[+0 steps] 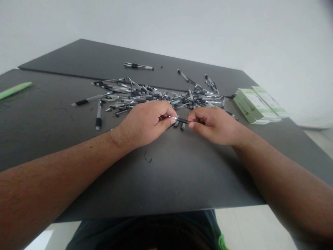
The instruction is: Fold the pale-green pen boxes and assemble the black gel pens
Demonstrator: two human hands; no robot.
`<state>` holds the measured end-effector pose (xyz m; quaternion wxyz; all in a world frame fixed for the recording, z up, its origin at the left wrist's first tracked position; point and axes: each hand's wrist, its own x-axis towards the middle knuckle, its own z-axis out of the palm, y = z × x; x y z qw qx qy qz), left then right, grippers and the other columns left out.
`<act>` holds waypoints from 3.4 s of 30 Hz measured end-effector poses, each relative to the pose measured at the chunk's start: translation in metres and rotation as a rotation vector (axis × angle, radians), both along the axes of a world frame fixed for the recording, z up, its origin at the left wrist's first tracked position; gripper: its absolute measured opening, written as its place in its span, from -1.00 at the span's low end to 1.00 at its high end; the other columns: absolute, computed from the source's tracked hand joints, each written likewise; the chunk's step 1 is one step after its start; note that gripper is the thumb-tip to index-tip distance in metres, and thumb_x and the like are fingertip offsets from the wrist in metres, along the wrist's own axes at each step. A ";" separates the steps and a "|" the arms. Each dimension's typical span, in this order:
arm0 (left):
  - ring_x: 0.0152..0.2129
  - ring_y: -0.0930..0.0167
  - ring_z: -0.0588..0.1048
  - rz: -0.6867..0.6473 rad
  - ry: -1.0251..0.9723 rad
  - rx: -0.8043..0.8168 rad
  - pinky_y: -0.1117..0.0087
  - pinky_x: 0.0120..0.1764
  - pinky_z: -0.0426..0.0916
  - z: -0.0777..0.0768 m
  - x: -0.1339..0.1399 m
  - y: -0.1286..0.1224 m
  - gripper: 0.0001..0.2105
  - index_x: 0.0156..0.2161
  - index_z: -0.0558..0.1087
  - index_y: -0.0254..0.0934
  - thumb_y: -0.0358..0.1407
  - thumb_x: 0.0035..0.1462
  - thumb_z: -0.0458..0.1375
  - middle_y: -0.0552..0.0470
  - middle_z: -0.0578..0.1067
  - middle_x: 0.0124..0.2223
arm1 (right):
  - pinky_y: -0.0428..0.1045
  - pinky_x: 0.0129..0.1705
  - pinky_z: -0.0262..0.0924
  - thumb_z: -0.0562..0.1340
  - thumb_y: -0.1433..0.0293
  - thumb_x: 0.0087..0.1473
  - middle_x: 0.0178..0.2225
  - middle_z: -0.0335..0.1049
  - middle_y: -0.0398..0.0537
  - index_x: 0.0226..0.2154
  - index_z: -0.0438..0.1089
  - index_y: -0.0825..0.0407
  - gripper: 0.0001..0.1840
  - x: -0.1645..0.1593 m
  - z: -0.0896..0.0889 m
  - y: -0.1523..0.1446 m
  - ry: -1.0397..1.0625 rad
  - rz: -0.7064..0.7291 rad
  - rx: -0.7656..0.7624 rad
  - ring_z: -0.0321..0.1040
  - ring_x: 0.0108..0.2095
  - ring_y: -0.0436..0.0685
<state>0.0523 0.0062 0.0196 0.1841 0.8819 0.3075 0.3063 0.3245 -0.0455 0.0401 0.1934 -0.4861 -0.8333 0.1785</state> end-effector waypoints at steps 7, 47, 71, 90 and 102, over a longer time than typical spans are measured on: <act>-0.23 0.30 0.70 0.048 -0.141 -0.077 0.27 -0.08 0.58 -0.010 0.001 0.003 -0.80 0.02 0.61 -0.18 -0.28 0.34 0.25 0.00 0.74 -0.14 | 0.01 -0.30 0.10 0.28 0.21 0.35 -0.35 0.52 -0.14 -0.17 0.46 -0.05 -0.83 0.009 -0.007 0.009 0.018 -0.046 0.033 0.32 -0.40 0.10; -0.32 0.34 0.66 0.033 -0.168 -0.033 0.27 -0.11 0.54 -0.015 0.001 0.003 -0.87 -0.05 0.60 -0.19 -0.32 0.35 0.23 0.05 0.70 -0.20 | 0.05 -0.18 0.23 0.29 0.35 0.31 -0.24 0.58 -0.03 -0.16 0.52 -0.03 -0.91 0.005 -0.013 0.007 -0.031 0.033 0.319 0.43 -0.26 0.19; -0.30 0.32 0.67 0.029 -0.119 -0.135 0.30 -0.15 0.54 -0.009 0.000 0.004 -0.84 -0.08 0.68 -0.13 -0.23 0.30 0.28 0.07 0.73 -0.21 | 0.03 -0.24 0.29 0.40 0.11 0.36 -0.29 0.63 -0.07 -0.13 0.60 -0.04 -0.73 -0.003 -0.013 0.000 0.185 -0.105 0.162 0.47 -0.33 0.15; -0.25 0.30 0.68 0.170 -0.219 -0.178 0.25 -0.09 0.61 -0.012 0.001 0.011 -0.83 -0.03 0.66 -0.16 -0.24 0.33 0.29 0.04 0.72 -0.21 | 0.08 -0.21 0.33 0.33 0.19 0.34 -0.32 0.66 -0.05 -0.23 0.64 -0.05 -0.77 0.015 -0.012 0.013 0.116 -0.172 0.277 0.49 -0.34 0.19; -0.30 0.32 0.67 0.144 -0.183 -0.145 0.28 -0.12 0.59 -0.012 0.001 0.009 -0.83 -0.03 0.68 -0.15 -0.23 0.32 0.31 0.05 0.74 -0.19 | 0.06 -0.21 0.29 0.31 0.28 0.30 -0.32 0.66 -0.07 -0.23 0.65 -0.05 -0.82 0.013 -0.011 0.013 0.061 -0.157 0.285 0.51 -0.33 0.18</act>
